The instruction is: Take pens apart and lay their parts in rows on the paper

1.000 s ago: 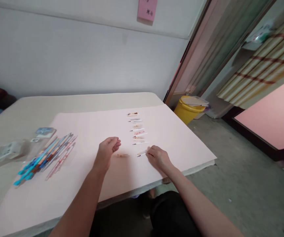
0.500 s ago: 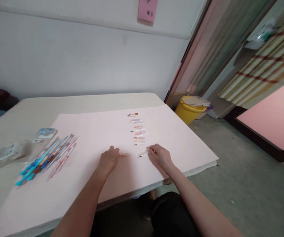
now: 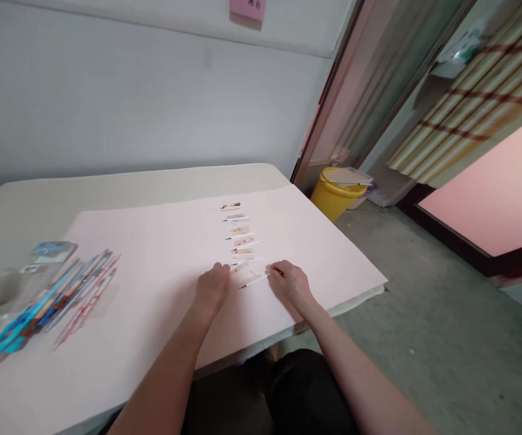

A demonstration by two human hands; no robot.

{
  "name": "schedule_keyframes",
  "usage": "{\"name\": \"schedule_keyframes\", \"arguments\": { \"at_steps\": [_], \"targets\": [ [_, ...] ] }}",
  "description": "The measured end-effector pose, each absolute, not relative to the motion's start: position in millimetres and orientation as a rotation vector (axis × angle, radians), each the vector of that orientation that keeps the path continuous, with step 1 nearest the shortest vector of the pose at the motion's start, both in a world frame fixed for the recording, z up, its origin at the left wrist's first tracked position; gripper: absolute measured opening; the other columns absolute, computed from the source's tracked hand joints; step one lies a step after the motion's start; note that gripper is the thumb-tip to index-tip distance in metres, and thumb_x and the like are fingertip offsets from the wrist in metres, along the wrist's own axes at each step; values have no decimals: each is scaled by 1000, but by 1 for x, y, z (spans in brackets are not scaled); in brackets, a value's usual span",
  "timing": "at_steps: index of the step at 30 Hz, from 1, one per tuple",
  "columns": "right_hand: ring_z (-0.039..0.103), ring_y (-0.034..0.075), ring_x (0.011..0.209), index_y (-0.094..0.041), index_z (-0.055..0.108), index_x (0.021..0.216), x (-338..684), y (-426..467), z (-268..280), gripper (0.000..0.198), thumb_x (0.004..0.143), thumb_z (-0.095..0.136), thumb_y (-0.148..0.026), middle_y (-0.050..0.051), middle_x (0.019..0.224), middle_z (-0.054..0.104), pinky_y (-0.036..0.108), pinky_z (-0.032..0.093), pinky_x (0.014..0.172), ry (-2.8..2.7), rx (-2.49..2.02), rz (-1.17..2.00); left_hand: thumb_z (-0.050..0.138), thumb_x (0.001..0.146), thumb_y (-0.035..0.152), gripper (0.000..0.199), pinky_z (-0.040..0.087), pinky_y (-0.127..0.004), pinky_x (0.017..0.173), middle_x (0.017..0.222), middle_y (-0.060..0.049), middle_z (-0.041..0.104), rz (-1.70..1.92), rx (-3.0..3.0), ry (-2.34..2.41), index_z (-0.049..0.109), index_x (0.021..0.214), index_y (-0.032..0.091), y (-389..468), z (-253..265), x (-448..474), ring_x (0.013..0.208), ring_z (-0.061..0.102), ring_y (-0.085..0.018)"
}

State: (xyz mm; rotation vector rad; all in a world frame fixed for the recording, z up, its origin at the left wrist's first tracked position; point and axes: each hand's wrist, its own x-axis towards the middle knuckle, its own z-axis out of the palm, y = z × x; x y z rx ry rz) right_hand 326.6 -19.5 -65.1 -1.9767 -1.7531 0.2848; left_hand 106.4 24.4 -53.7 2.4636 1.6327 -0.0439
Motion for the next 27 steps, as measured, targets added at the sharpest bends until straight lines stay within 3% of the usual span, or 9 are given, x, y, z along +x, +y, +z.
{"name": "schedule_keyframes", "arguments": {
  "at_steps": [7,13,21,27],
  "targets": [
    [59,14,85,-23,67,92,320,-23,-57,19,83,50,-19,2,94,66,22,41,71,-1909,-1911,305,29,93,27,25,42,-29,66,97,-8,54,12,2463,1631,52,99,20,26,-52,123,77,59,-17],
    [54,18,95,-26,63,105,307,-23,-57,25,81,55,-27,4,99,61,24,42,72,-2097,-1894,274,30,92,26,24,43,-29,66,97,-7,53,18,2454,1620,51,102,21,24,-52,128,77,59,-18],
    [52,19,91,-24,63,92,293,-18,-57,15,81,51,-26,5,96,58,25,40,65,-2258,-1933,185,32,90,22,24,42,-29,67,99,-7,53,40,2446,1640,47,110,22,23,-48,121,79,58,-17],
    [53,18,93,-25,59,104,291,-19,-57,26,81,50,-19,5,100,59,24,40,67,-2194,-1932,181,31,91,23,23,42,-28,65,98,-6,54,48,2447,1648,49,106,21,24,-44,113,79,58,-17]
  ]
}}
